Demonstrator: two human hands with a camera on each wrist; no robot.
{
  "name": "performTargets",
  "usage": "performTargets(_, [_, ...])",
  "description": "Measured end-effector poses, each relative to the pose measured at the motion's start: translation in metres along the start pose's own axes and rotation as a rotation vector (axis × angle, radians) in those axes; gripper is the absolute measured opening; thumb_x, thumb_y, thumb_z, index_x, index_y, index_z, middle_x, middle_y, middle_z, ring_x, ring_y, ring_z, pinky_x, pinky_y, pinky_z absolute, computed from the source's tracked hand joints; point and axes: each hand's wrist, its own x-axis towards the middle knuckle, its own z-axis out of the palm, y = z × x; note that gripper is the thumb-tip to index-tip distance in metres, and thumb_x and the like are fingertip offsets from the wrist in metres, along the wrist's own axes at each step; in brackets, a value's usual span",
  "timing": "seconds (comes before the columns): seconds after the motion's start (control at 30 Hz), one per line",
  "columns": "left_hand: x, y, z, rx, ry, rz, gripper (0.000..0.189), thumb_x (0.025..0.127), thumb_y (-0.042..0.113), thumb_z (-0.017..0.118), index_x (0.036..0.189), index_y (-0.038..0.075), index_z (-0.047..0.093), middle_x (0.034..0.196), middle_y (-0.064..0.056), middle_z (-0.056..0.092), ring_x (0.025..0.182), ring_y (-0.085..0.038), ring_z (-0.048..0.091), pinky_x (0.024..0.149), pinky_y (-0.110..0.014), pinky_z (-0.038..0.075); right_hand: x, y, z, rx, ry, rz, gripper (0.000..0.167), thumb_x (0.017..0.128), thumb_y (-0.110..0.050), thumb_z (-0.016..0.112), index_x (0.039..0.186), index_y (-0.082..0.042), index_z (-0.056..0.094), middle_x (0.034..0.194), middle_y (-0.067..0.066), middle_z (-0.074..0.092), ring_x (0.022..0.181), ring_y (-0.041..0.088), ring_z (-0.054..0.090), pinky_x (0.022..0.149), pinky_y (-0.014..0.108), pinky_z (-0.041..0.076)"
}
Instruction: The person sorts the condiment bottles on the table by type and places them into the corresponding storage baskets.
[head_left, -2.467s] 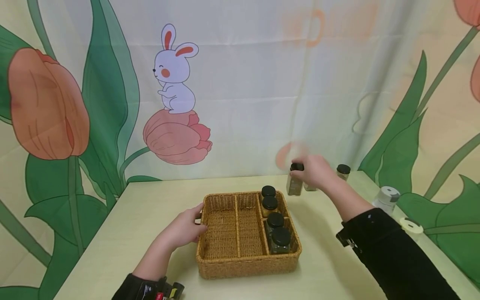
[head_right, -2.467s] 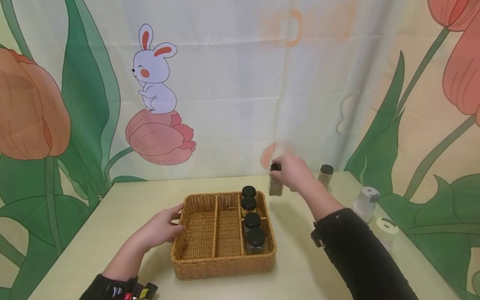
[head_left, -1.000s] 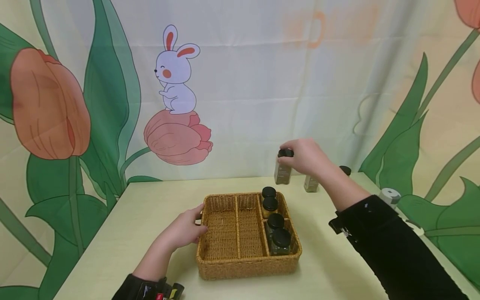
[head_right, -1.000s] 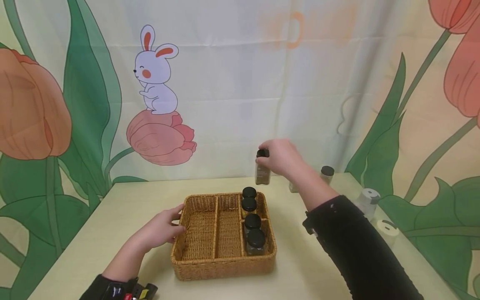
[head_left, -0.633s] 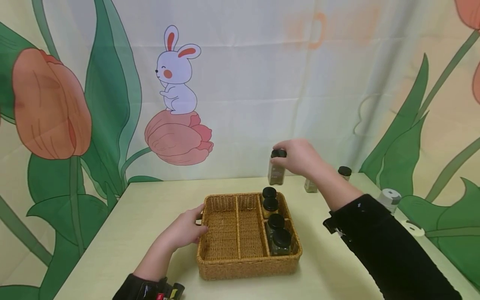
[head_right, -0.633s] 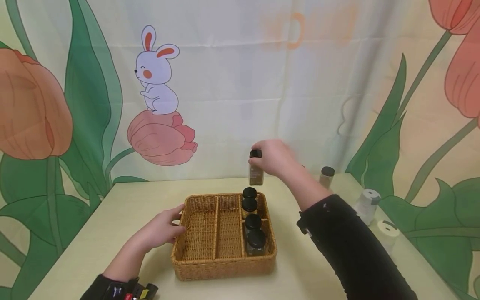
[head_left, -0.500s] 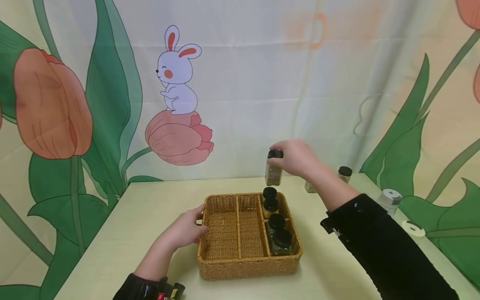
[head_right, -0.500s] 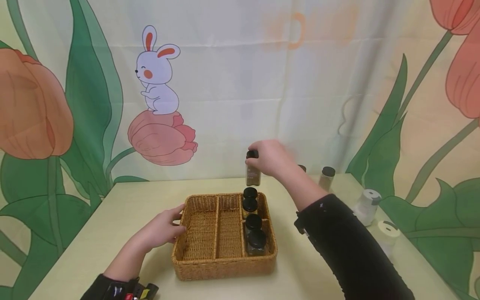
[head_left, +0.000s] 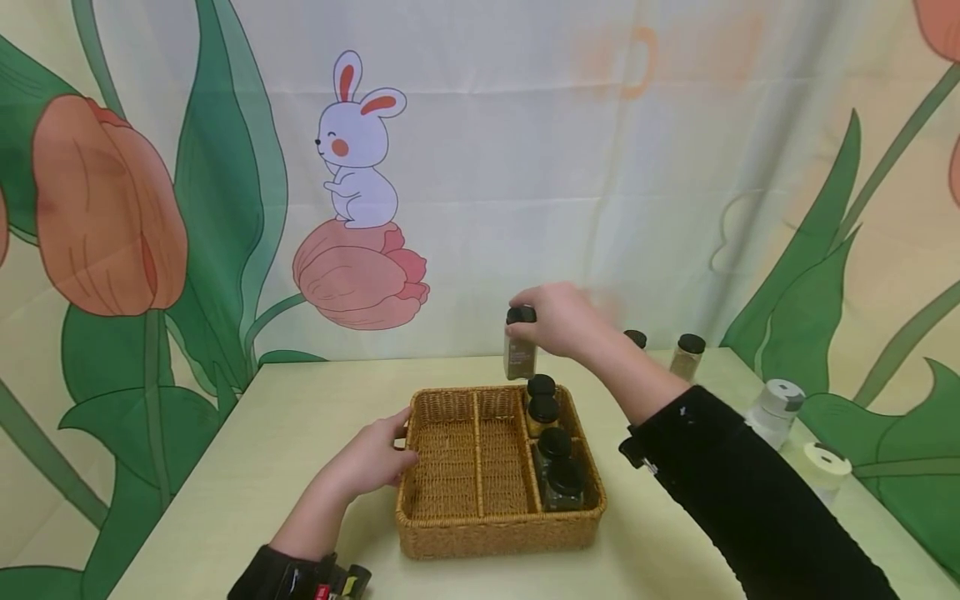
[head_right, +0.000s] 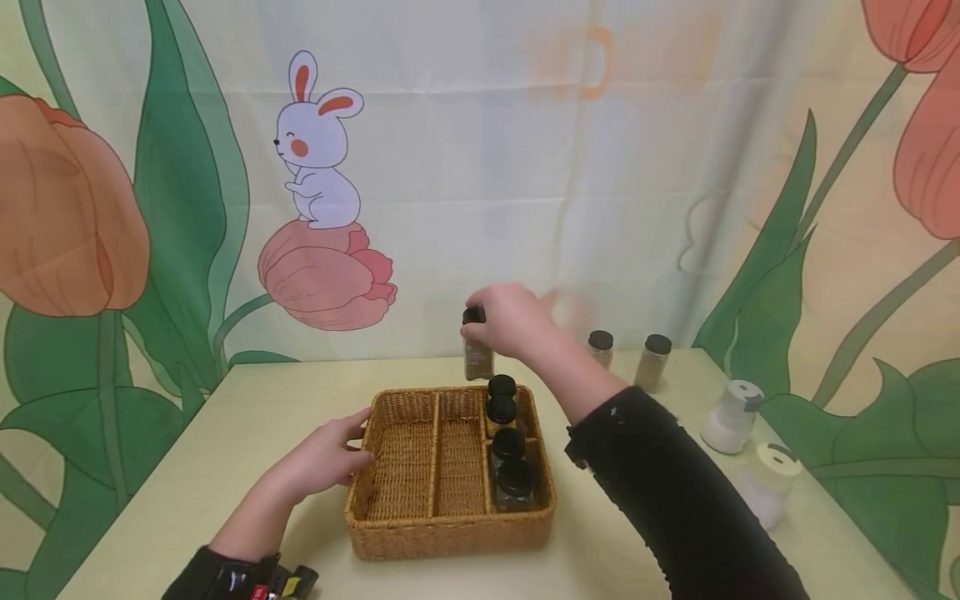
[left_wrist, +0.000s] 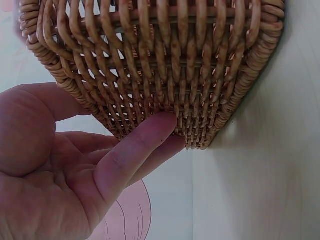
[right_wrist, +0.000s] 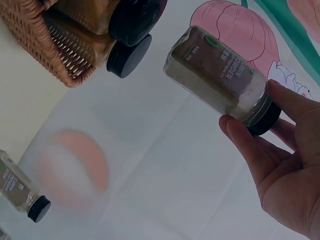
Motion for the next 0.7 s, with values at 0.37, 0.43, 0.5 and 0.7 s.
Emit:
performTargets(0.37, [0.0, 0.0, 0.0, 0.01, 0.005, 0.0, 0.078, 0.094, 0.0, 0.065, 0.161, 0.002, 0.026, 0.147, -0.034, 0.046, 0.103, -0.031, 0.069, 0.066, -0.039, 0.062, 0.003, -0.015, 0.009, 0.006, -0.021, -0.06, 0.042, 0.094, -0.032, 0.074, 0.13, -0.009, 0.07, 0.117, 0.009, 0.071, 0.096, 0.024, 0.066, 0.079, 0.038, 0.054])
performTargets(0.43, [0.0, 0.0, 0.0, 0.008, 0.002, 0.001, 0.078, 0.093, 0.0, 0.064, 0.161, 0.001, 0.025, 0.147, -0.034, 0.046, 0.102, -0.031, 0.069, 0.066, -0.039, 0.062, 0.003, -0.015, 0.01, 0.005, -0.021, -0.064, 0.041, 0.094, -0.031, 0.074, 0.129, -0.009, 0.07, 0.117, 0.008, 0.071, 0.094, 0.024, 0.066, 0.077, 0.038, 0.054])
performTargets(0.5, [0.0, 0.0, 0.0, 0.004, -0.001, 0.0, 0.078, 0.093, 0.0, 0.064, 0.161, 0.001, 0.025, 0.147, -0.035, 0.045, 0.101, -0.03, 0.069, 0.066, -0.039, 0.062, 0.003, -0.015, 0.011, 0.007, -0.023, -0.066, 0.041, 0.094, -0.03, 0.075, 0.128, -0.008, 0.07, 0.116, 0.009, 0.071, 0.091, 0.023, 0.066, 0.076, 0.037, 0.054])
performTargets(0.7, [0.001, -0.001, 0.0, 0.0, 0.002, -0.002, 0.078, 0.093, 0.0, 0.064, 0.161, 0.002, 0.025, 0.147, -0.035, 0.045, 0.101, -0.03, 0.069, 0.066, -0.039, 0.062, 0.004, -0.014, 0.016, -0.016, -0.053, -0.072, 0.039, 0.094, -0.03, 0.075, 0.126, -0.008, 0.071, 0.112, 0.008, 0.072, 0.084, 0.02, 0.065, 0.072, 0.036, 0.053])
